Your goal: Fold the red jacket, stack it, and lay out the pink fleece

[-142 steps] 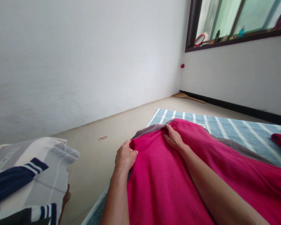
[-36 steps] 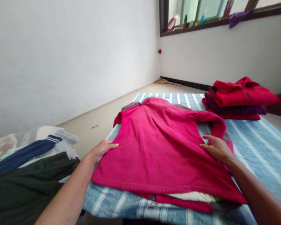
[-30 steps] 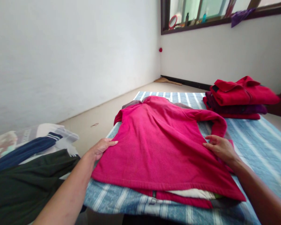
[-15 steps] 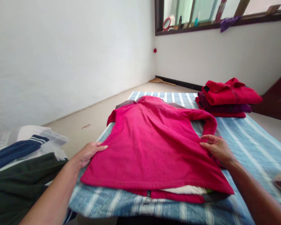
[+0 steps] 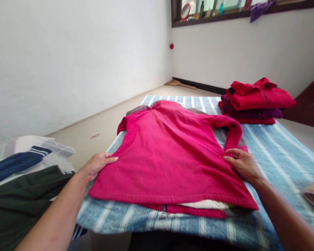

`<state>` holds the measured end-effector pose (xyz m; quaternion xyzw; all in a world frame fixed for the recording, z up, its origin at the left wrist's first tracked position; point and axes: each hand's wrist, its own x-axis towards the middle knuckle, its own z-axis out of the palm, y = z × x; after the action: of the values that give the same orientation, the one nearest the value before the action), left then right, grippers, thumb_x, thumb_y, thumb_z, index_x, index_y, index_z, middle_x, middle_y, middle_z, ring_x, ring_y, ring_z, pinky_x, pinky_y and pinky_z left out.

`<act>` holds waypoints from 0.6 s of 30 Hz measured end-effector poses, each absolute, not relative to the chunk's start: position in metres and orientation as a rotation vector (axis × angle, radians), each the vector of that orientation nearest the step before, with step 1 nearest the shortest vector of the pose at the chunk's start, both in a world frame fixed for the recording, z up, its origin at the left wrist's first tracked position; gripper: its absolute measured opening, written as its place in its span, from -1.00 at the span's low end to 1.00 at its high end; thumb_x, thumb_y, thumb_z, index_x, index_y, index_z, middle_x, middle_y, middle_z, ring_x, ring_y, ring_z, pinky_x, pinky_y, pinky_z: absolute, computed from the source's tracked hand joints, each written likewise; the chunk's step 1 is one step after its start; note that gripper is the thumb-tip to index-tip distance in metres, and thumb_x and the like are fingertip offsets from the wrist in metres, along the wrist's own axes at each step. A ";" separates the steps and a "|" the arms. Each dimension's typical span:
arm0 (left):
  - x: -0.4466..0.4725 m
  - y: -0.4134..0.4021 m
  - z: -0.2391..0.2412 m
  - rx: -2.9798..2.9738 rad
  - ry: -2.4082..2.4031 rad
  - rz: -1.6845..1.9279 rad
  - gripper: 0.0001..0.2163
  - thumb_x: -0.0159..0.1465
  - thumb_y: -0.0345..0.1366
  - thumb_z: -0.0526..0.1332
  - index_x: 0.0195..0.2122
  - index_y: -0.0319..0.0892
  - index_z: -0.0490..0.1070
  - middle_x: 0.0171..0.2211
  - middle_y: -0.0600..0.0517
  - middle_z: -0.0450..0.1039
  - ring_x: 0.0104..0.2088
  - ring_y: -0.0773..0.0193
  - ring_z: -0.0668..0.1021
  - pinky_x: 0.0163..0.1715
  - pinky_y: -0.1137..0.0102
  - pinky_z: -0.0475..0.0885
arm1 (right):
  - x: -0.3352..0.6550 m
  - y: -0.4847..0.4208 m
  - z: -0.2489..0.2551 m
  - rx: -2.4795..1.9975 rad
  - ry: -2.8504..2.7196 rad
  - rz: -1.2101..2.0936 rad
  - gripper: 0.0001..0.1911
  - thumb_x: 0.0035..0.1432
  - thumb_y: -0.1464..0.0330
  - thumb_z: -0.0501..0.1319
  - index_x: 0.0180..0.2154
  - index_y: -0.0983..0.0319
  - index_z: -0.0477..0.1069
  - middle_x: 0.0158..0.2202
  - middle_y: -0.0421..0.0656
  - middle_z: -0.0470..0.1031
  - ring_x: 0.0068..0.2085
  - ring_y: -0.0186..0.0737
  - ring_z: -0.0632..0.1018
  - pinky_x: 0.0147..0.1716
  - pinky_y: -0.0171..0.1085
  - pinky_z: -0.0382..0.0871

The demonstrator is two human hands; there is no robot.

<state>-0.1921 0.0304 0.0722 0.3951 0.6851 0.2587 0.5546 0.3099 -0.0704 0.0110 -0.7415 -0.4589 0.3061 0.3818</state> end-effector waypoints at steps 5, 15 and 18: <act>-0.191 0.030 0.072 1.622 2.014 0.514 -0.83 0.08 -0.21 0.29 -0.42 -0.21 0.41 -0.66 0.17 0.42 -0.56 0.20 0.53 -0.57 0.41 0.40 | 0.312 -0.078 0.012 -1.946 -1.275 0.642 -0.53 -0.02 0.03 0.19 -0.23 0.26 0.47 -0.61 -0.24 0.43 -0.60 -0.26 0.42 -0.58 -0.29 0.23; -0.081 -0.064 0.058 2.619 1.140 0.739 -0.92 0.27 -0.37 0.14 -0.27 -0.16 0.42 -0.22 -0.03 0.53 -0.16 0.23 0.56 -0.12 0.36 0.48 | 0.219 -0.131 0.052 -1.366 -1.847 0.337 -0.88 0.26 0.39 0.13 -0.22 0.19 0.44 -0.33 -0.16 0.53 -0.31 -0.28 0.55 -0.30 -0.35 0.42; -0.044 -0.092 0.048 2.533 0.952 0.769 -0.93 0.23 -0.46 0.18 -0.32 -0.17 0.42 -0.22 -0.04 0.53 -0.15 0.25 0.55 -0.15 0.40 0.48 | 0.191 -0.139 0.034 -1.272 -1.947 0.548 -0.86 0.27 0.44 0.11 -0.27 0.18 0.43 -0.33 -0.15 0.50 -0.32 -0.28 0.53 -0.32 -0.35 0.42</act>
<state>-0.0443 -0.0920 0.0484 0.8883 0.3339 0.2696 0.1638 0.1909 -0.1387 0.0343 -0.4953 -0.7579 0.2132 0.3672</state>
